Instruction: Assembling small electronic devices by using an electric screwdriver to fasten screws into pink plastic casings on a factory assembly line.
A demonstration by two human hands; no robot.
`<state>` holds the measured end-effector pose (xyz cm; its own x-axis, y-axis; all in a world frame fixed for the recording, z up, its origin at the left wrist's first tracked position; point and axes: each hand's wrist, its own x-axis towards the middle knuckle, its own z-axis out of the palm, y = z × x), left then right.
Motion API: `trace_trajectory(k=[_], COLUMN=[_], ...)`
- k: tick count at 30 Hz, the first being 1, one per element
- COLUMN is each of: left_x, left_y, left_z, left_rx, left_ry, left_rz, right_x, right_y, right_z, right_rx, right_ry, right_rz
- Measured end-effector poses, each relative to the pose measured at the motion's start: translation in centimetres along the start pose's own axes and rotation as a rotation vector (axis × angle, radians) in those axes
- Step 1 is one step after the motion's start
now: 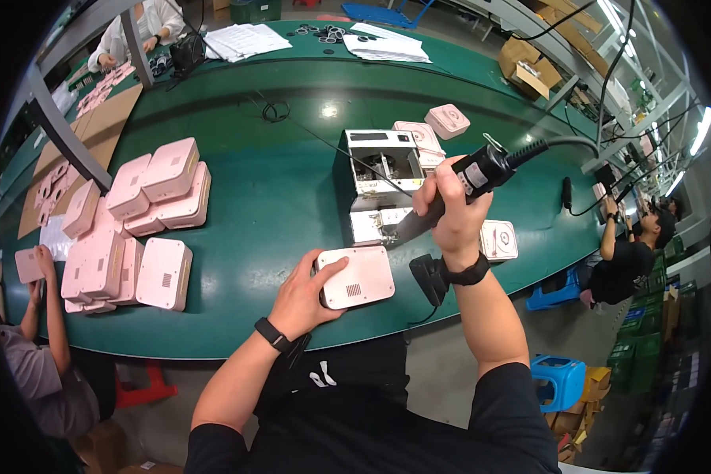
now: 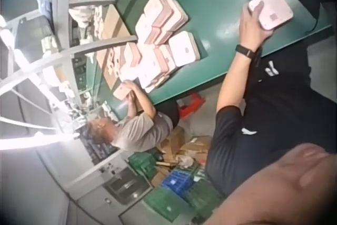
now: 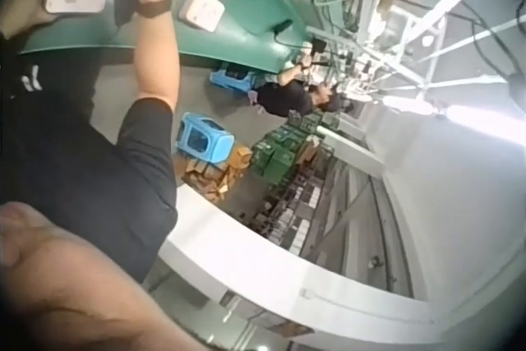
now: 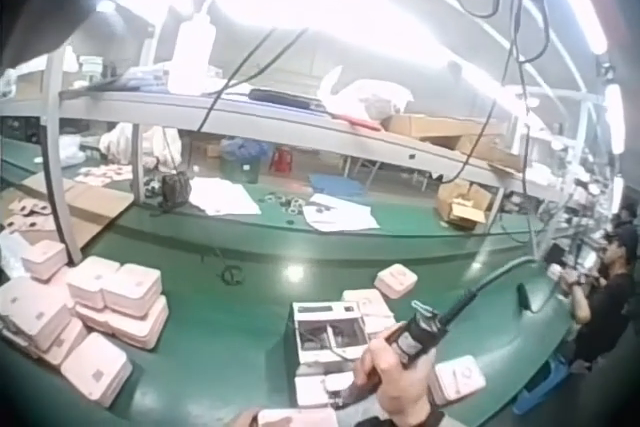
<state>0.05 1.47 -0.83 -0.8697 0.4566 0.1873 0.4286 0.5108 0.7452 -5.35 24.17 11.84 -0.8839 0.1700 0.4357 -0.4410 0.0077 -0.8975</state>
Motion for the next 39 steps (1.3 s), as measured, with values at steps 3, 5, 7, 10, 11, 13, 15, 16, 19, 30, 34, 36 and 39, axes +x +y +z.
trace_trajectory(k=[3, 5, 7, 10, 11, 13, 15, 16, 19, 30, 34, 36, 39], left_x=[0.5, 0.1, 0.3, 0.2, 0.2, 0.1, 0.1, 0.1, 0.2, -0.1, -0.1, 0.2, 0.7], left_y=[-1.1, -1.0, -0.7, -0.9, -0.9, -0.9, -0.6, -0.6, -0.6, -0.6, -0.4, 0.0, 0.6], left_z=[-0.5, -0.1, -0.2, -0.1, -0.1, -0.1, 0.0, 0.0, -0.2, 0.1, 0.2, 0.6, 0.8], left_rx=[0.01, 0.004, 0.001, 0.001, 0.0, -0.001, 0.012, 0.018, 0.041, 0.037, 0.022, -0.007, 0.01], left_ry=[0.025, 0.029, 0.02, 0.015, 0.02, 0.029, 0.029, 0.028, 0.031, 0.041, 0.026, -0.019, -0.015], left_rz=[0.024, 0.03, 0.024, 0.026, 0.03, 0.032, 0.03, 0.029, 0.019, 0.029, 0.032, 0.041, 0.051], right_x=[-2.0, -4.1, -6.1, -7.5, -7.7, -8.2, -8.6, -8.7, -9.4, -9.2, -5.4, -3.1, -0.8], right_y=[-1.1, -1.8, -2.3, -2.2, -2.0, -1.7, -1.1, -0.9, -0.4, -0.4, -1.2, -1.0, -0.3], right_z=[0.5, 0.5, 0.8, 1.2, 1.3, 1.4, 1.4, 1.4, 1.9, 1.7, 0.2, -0.3, -0.2], right_rx=[0.154, 0.222, 0.281, 0.295, 0.277, 0.259, 0.253, 0.249, 0.243, 0.243, 0.255, 0.246, 0.126], right_ry=[-0.016, -0.014, -0.098, -0.149, -0.165, -0.185, -0.186, -0.187, -0.208, -0.176, -0.077, -0.012, 0.09], right_rz=[0.057, 0.101, 0.067, 0.062, 0.072, 0.084, 0.091, 0.095, 0.082, 0.077, -0.039, -0.133, -0.141])
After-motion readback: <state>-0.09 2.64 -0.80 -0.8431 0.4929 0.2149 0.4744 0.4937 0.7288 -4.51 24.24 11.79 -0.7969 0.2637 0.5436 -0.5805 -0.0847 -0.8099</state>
